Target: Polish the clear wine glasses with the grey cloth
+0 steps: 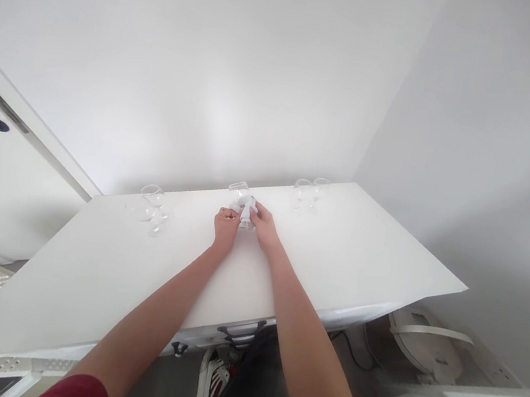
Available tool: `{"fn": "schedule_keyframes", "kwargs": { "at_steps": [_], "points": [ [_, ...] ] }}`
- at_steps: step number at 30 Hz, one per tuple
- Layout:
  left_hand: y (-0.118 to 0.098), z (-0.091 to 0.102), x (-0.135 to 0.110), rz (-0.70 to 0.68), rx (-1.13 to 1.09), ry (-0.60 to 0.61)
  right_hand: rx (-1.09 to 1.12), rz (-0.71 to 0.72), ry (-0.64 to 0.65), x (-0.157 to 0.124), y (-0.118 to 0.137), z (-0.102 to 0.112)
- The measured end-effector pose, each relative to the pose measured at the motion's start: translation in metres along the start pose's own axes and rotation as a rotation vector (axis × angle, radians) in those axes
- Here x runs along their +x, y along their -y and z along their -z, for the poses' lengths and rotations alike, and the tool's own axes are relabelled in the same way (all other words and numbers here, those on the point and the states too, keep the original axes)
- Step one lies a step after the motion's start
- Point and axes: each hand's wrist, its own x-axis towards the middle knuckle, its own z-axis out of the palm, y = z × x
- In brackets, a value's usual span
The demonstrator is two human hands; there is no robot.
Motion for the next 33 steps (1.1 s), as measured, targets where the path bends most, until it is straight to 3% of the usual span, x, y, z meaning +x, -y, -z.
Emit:
{"fn": "schedule_keyframes", "kwargs": {
  "at_steps": [3,7,9,13,16,18,20,24,26,30,31,33],
  "points": [
    [-0.003,-0.001,-0.002,0.033,-0.084,-0.005,0.066,-0.036,0.059,-0.002,0.004,0.001],
    [-0.008,-0.003,-0.005,0.010,-0.333,0.119,0.166,-0.071,0.170,-0.006,0.005,0.001],
    [-0.011,-0.003,-0.005,0.001,-0.505,0.191,0.172,-0.139,0.195,-0.007,0.003,0.002],
    [-0.015,0.000,-0.001,0.133,-0.722,0.303,0.135,-0.320,0.211,-0.006,-0.002,0.006],
    [-0.015,0.003,0.002,0.163,-0.689,0.244,-0.090,-0.204,0.196,-0.005,-0.006,0.005],
    [-0.014,0.004,0.003,0.158,-0.636,0.143,-0.327,-0.051,0.112,-0.004,-0.009,0.001],
    [-0.013,0.005,0.004,0.185,-0.615,0.084,-0.447,0.010,0.061,-0.003,-0.013,-0.004],
    [-0.014,0.003,0.004,0.247,-0.647,0.131,-0.179,-0.122,0.103,-0.001,-0.020,-0.009],
    [-0.016,0.002,0.003,0.205,-0.635,0.172,-0.078,-0.107,-0.017,0.002,-0.023,-0.004],
    [-0.020,0.004,0.003,0.069,-0.549,0.165,-0.104,0.065,-0.551,0.008,-0.024,0.011],
    [-0.020,0.005,0.003,0.051,-0.526,0.151,-0.110,0.057,-0.604,0.008,-0.023,0.012],
    [-0.020,0.007,0.004,0.030,-0.501,0.116,-0.068,-0.038,-0.508,0.006,-0.023,0.009]
  ]
}}
